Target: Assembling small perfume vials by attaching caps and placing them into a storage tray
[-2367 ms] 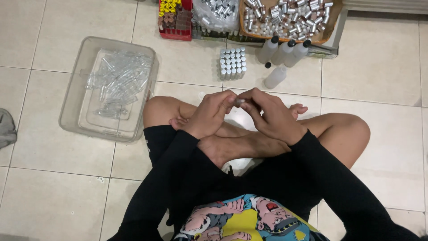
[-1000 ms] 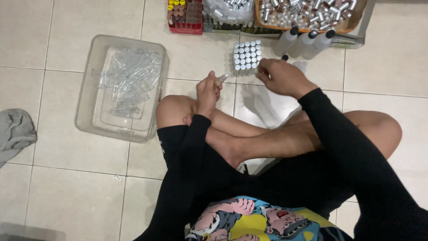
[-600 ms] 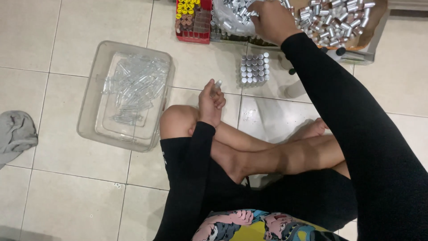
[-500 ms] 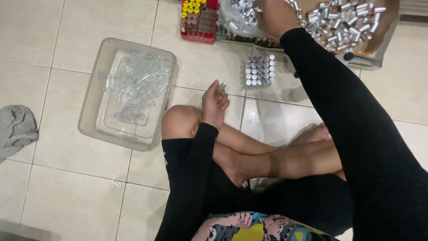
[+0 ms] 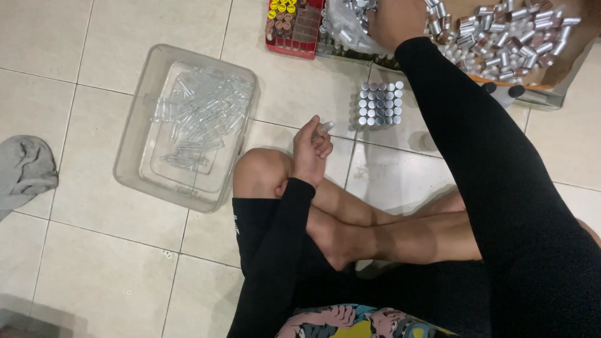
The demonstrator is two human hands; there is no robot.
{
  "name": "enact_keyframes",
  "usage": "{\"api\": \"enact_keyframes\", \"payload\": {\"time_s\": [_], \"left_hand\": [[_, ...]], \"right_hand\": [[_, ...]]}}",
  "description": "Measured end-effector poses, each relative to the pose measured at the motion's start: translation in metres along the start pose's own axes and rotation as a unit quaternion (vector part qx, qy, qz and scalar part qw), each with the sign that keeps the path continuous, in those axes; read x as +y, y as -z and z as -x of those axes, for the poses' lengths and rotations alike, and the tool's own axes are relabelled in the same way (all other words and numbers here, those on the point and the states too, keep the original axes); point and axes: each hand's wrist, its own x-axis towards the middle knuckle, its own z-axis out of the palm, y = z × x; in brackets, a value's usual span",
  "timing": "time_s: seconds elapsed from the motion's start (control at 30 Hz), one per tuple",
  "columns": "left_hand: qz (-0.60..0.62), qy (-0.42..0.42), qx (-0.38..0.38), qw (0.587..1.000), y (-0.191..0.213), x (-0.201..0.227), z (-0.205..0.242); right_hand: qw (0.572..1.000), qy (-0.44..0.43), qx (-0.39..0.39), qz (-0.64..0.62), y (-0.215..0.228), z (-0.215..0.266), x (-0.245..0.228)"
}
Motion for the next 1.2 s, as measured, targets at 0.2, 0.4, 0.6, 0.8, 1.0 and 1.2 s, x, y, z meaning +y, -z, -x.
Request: {"api": "enact_keyframes", "payload": {"time_s": [0.2,0.4,0.6,0.8,1.0,1.2], "left_hand": [[0.0,0.006,0.006,1.0,0.002,-0.003,0.001],[-0.001,-0.011,-0.022,1.0,0.003,-0.002,0.001],[0.013,-0.007,-0.019,1.0,0.002,-0.002,0.001],[-0.012,-0.018,-0.039,0.999,0.006,-0.006,-0.003],[-0.115,-0.042,-0.08,0.989,0.008,-0.011,0.006],[-0.241,-0.051,-0.157,0.956,0.007,-0.024,0.016]], "right_hand": [[0.997,0.026,0.057,-0.048,0.0,-0.009,-0.005],[0.997,0.003,0.012,-0.078,0.01,-0.01,-0.017],[0.978,-0.013,0.016,-0.206,0.053,0.004,-0.019],[0.825,-0.234,-0.016,-0.514,0.146,0.082,-0.05],[0.582,-0.391,0.035,-0.712,0.177,0.247,-0.081],[0.562,-0.381,0.061,-0.732,0.201,0.311,-0.084]]}}
